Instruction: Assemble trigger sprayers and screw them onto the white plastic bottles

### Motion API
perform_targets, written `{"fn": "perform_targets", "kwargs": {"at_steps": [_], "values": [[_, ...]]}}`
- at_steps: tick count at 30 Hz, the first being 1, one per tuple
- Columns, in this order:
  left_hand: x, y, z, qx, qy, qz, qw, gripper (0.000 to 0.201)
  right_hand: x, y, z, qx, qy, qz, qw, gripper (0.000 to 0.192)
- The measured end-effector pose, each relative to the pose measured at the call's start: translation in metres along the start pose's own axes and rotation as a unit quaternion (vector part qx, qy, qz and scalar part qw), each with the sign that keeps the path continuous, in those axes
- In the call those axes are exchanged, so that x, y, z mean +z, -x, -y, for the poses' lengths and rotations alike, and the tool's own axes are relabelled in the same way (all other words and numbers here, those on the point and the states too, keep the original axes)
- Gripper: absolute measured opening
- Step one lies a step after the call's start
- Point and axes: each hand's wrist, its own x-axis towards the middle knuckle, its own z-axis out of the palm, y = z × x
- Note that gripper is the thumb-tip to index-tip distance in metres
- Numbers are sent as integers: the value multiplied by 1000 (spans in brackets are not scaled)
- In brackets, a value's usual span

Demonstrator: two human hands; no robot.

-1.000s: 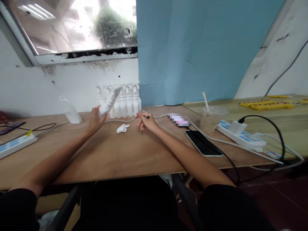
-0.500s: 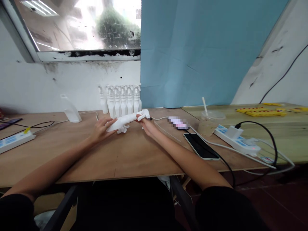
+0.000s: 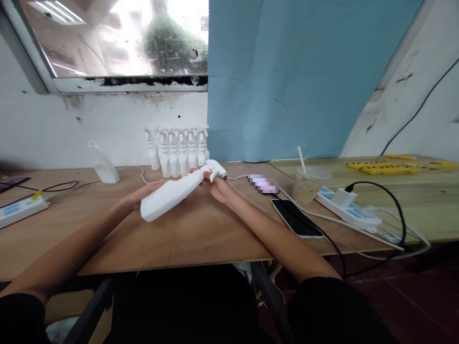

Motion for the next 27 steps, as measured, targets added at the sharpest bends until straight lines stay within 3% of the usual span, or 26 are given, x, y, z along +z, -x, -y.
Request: {"fn": "perform_targets", "kwargs": {"at_steps": [2, 4, 6, 8, 10, 12, 13, 14, 16, 18, 20, 22, 24, 25, 27], "values": [[-1, -2, 4, -40, 32, 44, 998, 67, 2, 2, 0, 13, -1, 19, 1000, 35], [1, -4, 7, 1, -5, -11, 1000, 64, 3, 1, -2, 18, -6, 18, 1000, 33], [5, -3, 8, 92, -95, -97, 987, 62, 2, 0, -6, 19, -7, -5, 1000, 31], [11, 1, 6, 189, -223, -135, 947, 64, -1, -3, -9, 17, -13, -40, 999, 29], [16, 5, 4, 269, -354, -122, 887, 75, -5, -5, -10, 14, -30, -71, 997, 28], [21, 9, 2, 313, -433, -111, 838, 83, -10, -7, -11, 14, -48, -85, 995, 28], [23, 10, 3, 314, -443, -113, 832, 81, -12, -8, -11, 16, -51, -84, 995, 28], [23, 10, 3, 303, -435, -118, 840, 75, -14, -9, -11, 18, -49, -81, 995, 29], [21, 9, 2, 256, -364, -119, 888, 62, -16, -9, -12, 19, -29, -74, 997, 30], [13, 7, 2, 185, -241, -82, 949, 61, -15, -9, -13, 20, -6, -63, 998, 31], [-2, 6, 3, 95, -116, -19, 988, 65, -12, -8, -12, 23, 0, -35, 999, 34], [-21, 6, 8, 4, -38, 28, 999, 64, -10, -6, -7, 21, -18, 11, 1000, 37], [-42, 7, 17, -46, -13, 19, 999, 57, -9, -4, 0, 10, -52, 48, 997, 38], [-52, 8, 22, -43, -17, -9, 999, 52, -10, -4, 4, 4, -71, 56, 996, 37], [-72, 6, 33, 22, -51, -106, 993, 44, -16, -6, 11, -5, -109, 49, 993, 30]]}}
